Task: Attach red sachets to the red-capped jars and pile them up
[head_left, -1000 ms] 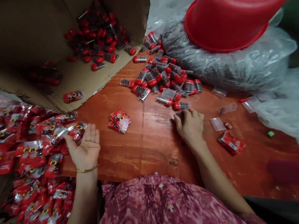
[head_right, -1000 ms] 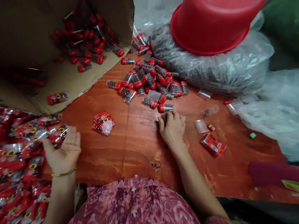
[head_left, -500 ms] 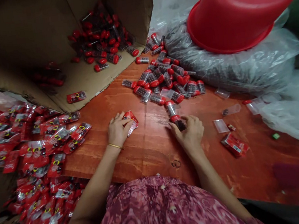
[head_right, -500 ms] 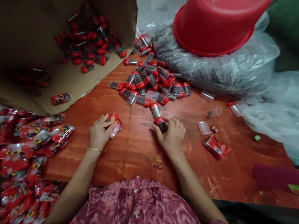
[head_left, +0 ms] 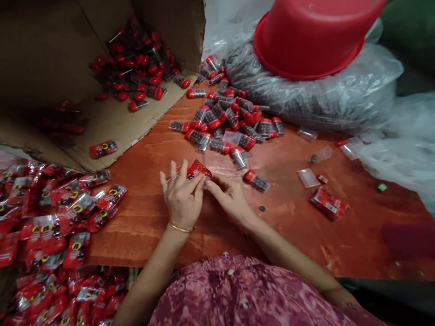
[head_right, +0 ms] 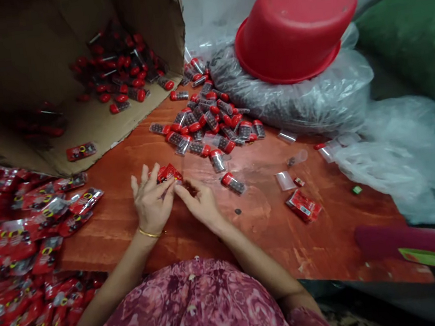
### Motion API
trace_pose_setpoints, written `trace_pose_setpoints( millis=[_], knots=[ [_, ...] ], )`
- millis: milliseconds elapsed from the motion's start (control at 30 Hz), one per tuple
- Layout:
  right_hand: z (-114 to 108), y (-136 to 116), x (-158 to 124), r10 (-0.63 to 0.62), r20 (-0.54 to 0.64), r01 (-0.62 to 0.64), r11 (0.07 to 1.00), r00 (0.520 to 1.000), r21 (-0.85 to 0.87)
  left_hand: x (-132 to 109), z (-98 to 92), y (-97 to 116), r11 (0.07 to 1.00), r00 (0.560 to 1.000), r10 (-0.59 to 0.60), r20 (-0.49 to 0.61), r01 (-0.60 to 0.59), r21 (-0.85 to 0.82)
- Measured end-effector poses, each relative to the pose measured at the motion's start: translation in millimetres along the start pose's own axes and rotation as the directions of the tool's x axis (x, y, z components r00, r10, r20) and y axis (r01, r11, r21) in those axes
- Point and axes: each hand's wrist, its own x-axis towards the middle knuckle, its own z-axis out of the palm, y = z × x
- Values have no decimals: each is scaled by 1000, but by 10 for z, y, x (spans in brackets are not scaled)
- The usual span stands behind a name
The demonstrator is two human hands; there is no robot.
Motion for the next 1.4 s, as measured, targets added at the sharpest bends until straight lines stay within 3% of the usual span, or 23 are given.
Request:
trace_pose_setpoints(
  millis=[100, 167, 233, 300, 333, 367, 500, 600, 633, 733, 800, 867, 933, 1000, 1067, 1233, 1333, 1400],
  knots=[
    [84, 31, 90, 5, -64, -3, 1000, 998, 29, -35, 3, 63, 975, 990, -133, -38, 124, -183],
    [43, 67, 92, -9, -133, 9, 1000, 991, 4, -43, 10, 69, 867, 949, -314, 34, 301, -396],
    [-14, 90, 54, -31, -191, 24, 999, 981, -36, -40, 25, 90, 655, 853, -439, 282, 519, -550],
    [-45, 93, 0, -57, -223, 39, 996, 973, -83, -28, 54, 145, 436, 724, -446, 527, 689, -578],
    [-47, 90, -25, -71, -230, 47, 993, 971, -107, -21, 75, 181, 361, 684, -436, 585, 728, -583],
    [-45, 84, -46, -85, -232, 55, 990, 969, -130, -14, 100, 218, 309, 671, -439, 598, 737, -600],
    [-138, 66, -89, -129, -206, 82, 971, 970, -224, 16, 192, 296, 275, 709, -507, 491, 673, -687],
    [-443, 124, -100, -162, -231, 73, 933, 959, -352, 46, 206, 267, 277, 702, -542, 462, 669, -690],
    [-575, 169, -107, -167, -261, 41, 903, 951, -429, 57, 201, 255, 261, 695, -547, 467, 672, -693],
    [-913, 352, -161, -142, -329, -158, 661, 934, -734, 81, 181, 241, 189, 660, -536, 525, 701, -688],
    [-1002, 450, -229, -111, -303, -172, 619, 947, -767, 90, 179, 254, 160, 638, -530, 559, 722, -673],
    [-964, 464, -313, -67, -276, -140, 735, 959, -664, 92, 183, 270, 155, 627, -525, 575, 735, -661],
    [-845, 378, -393, 10, -246, -117, 899, 969, -422, 89, 184, 279, 170, 634, -529, 565, 731, -661],
    [-712, 222, -447, 84, -171, -111, 981, 982, -156, 78, 179, 277, 195, 647, -525, 553, 723, -662],
    [-611, 58, -462, 108, -108, -110, 994, 988, -15, 61, 167, 265, 230, 674, -504, 540, 708, -668],
    [-515, -135, -384, 131, -32, -130, 991, 991, 29, 26, 134, 185, 417, 780, -432, 452, 617, -667],
    [-485, -127, -336, 155, -47, -152, 986, 987, 74, 22, 126, 132, 503, 810, -398, 431, 585, -636],
    [-456, -106, -321, 165, -64, -158, 982, 984, 105, 17, 135, 125, 509, 813, -389, 433, 581, -635]
  ],
)
